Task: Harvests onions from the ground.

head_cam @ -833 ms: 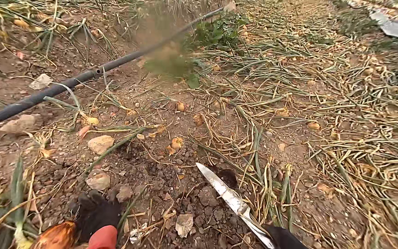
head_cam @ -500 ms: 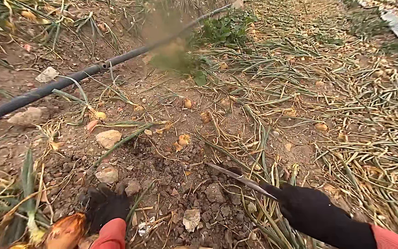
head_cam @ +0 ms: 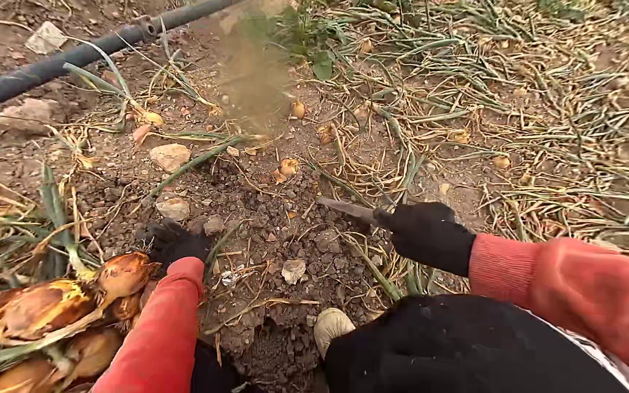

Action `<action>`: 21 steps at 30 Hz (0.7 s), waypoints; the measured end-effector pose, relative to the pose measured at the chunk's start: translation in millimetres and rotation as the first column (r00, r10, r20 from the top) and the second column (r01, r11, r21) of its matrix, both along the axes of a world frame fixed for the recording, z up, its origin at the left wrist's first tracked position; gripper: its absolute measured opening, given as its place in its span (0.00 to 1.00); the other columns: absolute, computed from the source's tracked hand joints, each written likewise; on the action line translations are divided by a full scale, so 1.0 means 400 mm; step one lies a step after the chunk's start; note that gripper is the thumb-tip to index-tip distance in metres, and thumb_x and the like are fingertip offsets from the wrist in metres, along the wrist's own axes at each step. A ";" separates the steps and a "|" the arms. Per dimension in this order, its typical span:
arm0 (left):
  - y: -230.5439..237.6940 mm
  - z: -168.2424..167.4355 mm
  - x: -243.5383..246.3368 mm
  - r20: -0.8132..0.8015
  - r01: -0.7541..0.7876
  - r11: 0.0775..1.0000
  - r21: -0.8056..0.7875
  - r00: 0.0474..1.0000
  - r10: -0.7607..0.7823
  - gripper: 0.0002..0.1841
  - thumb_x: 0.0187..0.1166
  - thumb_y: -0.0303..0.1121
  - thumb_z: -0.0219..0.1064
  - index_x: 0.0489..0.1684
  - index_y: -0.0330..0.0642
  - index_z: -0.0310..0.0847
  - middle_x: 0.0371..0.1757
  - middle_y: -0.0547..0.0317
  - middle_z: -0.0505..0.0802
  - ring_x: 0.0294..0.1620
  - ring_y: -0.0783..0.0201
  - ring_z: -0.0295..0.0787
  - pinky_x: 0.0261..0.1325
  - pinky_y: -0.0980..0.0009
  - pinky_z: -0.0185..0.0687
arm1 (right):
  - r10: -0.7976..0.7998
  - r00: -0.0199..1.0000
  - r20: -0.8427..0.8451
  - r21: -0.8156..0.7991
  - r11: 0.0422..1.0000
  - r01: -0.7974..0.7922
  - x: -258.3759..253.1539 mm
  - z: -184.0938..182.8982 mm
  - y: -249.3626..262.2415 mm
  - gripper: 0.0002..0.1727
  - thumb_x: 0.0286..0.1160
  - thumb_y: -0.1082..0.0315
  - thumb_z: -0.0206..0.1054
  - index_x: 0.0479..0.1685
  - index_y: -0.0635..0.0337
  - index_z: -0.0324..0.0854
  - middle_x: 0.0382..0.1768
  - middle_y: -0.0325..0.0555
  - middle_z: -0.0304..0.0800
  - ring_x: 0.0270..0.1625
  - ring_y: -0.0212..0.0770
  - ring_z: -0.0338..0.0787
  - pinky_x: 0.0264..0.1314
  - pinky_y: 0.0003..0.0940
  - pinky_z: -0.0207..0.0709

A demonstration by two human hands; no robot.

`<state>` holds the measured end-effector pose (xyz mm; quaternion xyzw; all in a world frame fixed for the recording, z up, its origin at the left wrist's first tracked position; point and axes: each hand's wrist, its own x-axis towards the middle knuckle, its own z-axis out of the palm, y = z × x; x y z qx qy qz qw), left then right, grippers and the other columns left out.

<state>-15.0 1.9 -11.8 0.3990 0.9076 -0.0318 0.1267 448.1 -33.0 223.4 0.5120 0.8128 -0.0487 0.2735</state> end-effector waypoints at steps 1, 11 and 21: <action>-0.014 0.026 -0.005 0.021 0.027 0.999 -0.034 0.999 -0.026 0.60 0.73 0.69 0.65 0.95 0.35 0.39 0.95 0.29 0.40 0.94 0.29 0.42 0.85 0.30 0.53 | -0.223 0.973 0.064 -0.134 0.964 0.230 -0.097 0.012 0.004 0.31 0.76 0.63 0.69 0.82 0.45 0.71 0.50 0.56 0.89 0.52 0.60 0.91 0.46 0.60 0.82; -0.150 0.127 -0.044 0.186 0.452 0.876 -0.171 0.887 -0.422 0.39 0.83 0.57 0.64 0.87 0.39 0.66 0.92 0.31 0.58 0.92 0.30 0.51 0.87 0.34 0.55 | -0.332 0.927 -0.173 0.038 0.939 0.343 0.016 0.273 -0.116 0.29 0.69 0.64 0.76 0.73 0.29 0.85 0.29 0.46 0.93 0.32 0.53 0.90 0.31 0.60 0.78; -0.120 0.082 -0.009 0.100 0.358 0.912 -0.202 0.933 -0.344 0.42 0.85 0.61 0.59 0.88 0.34 0.61 0.94 0.30 0.51 0.92 0.26 0.47 0.85 0.28 0.51 | -0.424 0.905 -0.030 -0.144 0.898 0.416 -0.100 -0.026 0.021 0.29 0.74 0.62 0.69 0.79 0.43 0.79 0.49 0.59 0.93 0.53 0.63 0.92 0.46 0.63 0.82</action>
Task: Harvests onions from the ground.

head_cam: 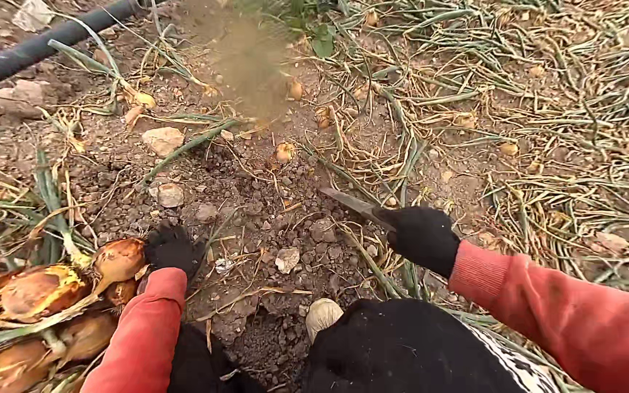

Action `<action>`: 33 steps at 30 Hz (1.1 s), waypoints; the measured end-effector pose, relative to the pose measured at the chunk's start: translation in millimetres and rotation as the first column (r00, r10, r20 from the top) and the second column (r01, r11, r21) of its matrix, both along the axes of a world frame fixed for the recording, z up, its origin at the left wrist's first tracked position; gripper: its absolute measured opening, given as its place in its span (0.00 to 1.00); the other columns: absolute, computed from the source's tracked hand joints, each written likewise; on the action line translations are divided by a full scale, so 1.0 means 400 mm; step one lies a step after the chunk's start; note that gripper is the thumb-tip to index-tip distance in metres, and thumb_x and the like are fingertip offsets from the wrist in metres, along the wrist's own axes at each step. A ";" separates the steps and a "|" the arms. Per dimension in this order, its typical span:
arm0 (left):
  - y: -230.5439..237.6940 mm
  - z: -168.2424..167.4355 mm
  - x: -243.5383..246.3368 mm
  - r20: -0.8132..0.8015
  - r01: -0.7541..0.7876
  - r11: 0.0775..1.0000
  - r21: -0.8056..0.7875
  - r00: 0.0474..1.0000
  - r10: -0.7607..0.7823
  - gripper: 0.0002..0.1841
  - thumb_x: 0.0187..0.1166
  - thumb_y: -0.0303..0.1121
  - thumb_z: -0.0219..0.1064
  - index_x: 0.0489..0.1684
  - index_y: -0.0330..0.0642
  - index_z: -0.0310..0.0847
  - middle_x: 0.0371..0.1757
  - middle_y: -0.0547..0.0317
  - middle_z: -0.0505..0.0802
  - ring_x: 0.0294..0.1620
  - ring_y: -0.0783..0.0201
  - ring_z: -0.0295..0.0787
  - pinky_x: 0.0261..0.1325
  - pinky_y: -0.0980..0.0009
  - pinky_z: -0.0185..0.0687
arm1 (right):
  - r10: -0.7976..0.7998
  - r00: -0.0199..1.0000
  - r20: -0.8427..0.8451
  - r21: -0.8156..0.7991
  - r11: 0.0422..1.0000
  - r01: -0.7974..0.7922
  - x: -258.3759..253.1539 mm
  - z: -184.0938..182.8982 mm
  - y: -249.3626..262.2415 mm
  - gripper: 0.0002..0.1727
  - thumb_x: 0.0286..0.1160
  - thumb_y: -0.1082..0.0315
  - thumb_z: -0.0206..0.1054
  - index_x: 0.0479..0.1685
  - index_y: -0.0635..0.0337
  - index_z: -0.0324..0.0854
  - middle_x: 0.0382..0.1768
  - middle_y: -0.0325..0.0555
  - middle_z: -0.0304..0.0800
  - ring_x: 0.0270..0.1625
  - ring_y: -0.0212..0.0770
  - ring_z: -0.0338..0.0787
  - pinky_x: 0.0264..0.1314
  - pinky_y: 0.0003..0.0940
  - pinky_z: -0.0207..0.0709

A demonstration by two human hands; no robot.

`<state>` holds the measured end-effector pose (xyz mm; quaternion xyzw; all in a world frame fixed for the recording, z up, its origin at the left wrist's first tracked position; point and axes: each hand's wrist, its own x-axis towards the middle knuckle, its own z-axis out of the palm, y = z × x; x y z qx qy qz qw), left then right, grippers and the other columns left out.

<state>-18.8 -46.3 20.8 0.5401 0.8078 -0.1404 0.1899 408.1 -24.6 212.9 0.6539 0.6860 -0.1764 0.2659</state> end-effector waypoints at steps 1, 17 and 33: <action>0.002 -0.003 -0.001 0.004 -0.003 1.000 0.016 1.000 0.002 0.42 0.84 0.61 0.59 0.88 0.34 0.61 0.94 0.30 0.52 0.93 0.27 0.47 0.86 0.29 0.50 | -0.125 0.982 -0.138 0.030 0.991 0.131 0.052 -0.063 -0.049 0.32 0.74 0.62 0.71 0.83 0.42 0.76 0.51 0.57 0.93 0.51 0.57 0.92 0.49 0.59 0.83; 0.000 -0.012 0.005 -0.013 -0.025 1.000 0.000 1.000 0.025 0.41 0.85 0.59 0.59 0.87 0.32 0.63 0.94 0.30 0.52 0.93 0.26 0.45 0.88 0.30 0.45 | 0.081 0.991 0.109 -0.056 0.996 -0.076 -0.036 0.027 0.043 0.26 0.79 0.56 0.67 0.77 0.42 0.78 0.48 0.57 0.93 0.53 0.62 0.92 0.47 0.63 0.81; -0.004 -0.054 -0.004 -0.021 -0.064 0.992 0.107 0.998 0.067 0.39 0.85 0.58 0.60 0.85 0.33 0.66 0.94 0.33 0.54 0.94 0.28 0.43 0.89 0.32 0.42 | -0.302 0.714 -0.632 0.097 0.883 0.459 0.215 0.091 -0.094 0.38 0.55 0.59 0.77 0.77 0.39 0.83 0.45 0.36 0.96 0.25 0.30 0.83 0.28 0.35 0.77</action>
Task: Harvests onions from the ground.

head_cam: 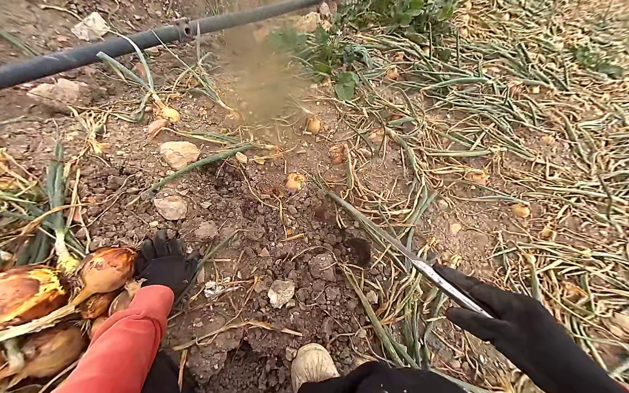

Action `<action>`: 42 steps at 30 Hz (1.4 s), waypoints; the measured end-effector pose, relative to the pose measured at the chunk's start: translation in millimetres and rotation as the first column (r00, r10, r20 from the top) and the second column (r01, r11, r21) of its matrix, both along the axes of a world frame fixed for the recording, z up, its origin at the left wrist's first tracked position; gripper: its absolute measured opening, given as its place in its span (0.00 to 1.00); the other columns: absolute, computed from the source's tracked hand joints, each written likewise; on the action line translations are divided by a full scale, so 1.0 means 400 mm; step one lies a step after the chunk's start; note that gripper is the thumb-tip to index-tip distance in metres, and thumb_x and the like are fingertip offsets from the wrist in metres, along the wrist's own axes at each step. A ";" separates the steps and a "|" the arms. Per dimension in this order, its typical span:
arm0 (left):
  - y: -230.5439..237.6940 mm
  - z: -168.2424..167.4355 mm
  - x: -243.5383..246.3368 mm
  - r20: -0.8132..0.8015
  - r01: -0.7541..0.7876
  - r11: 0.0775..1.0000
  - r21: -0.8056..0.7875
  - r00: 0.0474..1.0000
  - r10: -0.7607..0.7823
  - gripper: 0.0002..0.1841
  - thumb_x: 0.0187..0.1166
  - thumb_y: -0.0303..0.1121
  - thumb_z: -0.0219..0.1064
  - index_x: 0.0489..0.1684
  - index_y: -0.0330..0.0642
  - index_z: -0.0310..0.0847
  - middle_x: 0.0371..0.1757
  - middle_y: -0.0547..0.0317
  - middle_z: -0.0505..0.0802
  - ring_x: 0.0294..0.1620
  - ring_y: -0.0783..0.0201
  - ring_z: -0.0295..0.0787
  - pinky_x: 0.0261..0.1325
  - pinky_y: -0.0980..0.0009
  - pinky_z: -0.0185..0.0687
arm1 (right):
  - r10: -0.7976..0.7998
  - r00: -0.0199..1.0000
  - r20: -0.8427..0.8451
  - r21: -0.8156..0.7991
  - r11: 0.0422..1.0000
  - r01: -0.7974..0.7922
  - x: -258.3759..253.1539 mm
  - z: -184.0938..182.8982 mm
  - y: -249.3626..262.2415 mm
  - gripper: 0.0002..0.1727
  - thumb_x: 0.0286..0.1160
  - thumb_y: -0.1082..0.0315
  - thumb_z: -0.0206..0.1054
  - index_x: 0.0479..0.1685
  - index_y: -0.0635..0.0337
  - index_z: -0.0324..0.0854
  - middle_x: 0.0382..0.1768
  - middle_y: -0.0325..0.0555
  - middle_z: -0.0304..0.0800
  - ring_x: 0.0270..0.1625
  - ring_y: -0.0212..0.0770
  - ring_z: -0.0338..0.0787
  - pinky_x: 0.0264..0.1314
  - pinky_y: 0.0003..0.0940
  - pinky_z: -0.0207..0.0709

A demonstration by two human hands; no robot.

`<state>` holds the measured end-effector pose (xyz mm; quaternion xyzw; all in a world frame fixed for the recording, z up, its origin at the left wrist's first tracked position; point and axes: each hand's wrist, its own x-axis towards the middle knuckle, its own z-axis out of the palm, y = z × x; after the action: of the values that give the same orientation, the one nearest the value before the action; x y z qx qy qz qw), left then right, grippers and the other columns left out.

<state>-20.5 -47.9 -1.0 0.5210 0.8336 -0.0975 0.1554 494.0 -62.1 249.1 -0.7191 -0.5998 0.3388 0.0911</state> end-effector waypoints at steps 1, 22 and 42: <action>-0.001 0.001 0.000 -0.006 0.001 1.000 -0.008 1.000 -0.001 0.40 0.85 0.59 0.59 0.85 0.33 0.65 0.94 0.34 0.54 0.94 0.29 0.43 0.89 0.32 0.42 | 0.088 0.989 0.123 0.029 0.995 -0.092 0.002 0.056 0.003 0.37 0.56 0.59 0.77 0.76 0.36 0.83 0.43 0.38 0.96 0.26 0.33 0.83 0.29 0.42 0.77; 0.011 0.034 0.024 -0.098 -0.019 0.993 -0.113 0.995 0.008 0.40 0.85 0.58 0.59 0.85 0.32 0.64 0.94 0.32 0.53 0.93 0.30 0.48 0.88 0.34 0.48 | 0.547 0.668 0.505 -0.374 0.836 -0.401 -0.242 -0.039 0.267 0.15 0.69 0.60 0.76 0.55 0.45 0.91 0.44 0.52 0.93 0.51 0.59 0.91 0.42 0.64 0.80; 0.005 0.014 0.012 -0.017 -0.034 0.998 -0.047 0.999 0.034 0.44 0.82 0.61 0.58 0.89 0.34 0.61 0.96 0.33 0.49 0.95 0.30 0.40 0.92 0.35 0.37 | 0.481 0.755 0.445 -0.437 0.853 -0.286 -0.234 -0.131 0.121 0.37 0.74 0.63 0.66 0.89 0.44 0.66 0.61 0.67 0.88 0.62 0.70 0.89 0.55 0.70 0.80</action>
<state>-15.5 -45.8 4.7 0.5021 0.8411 -0.1187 0.1625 400.4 -13.5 196.9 -0.6480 -0.6687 0.2328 -0.2805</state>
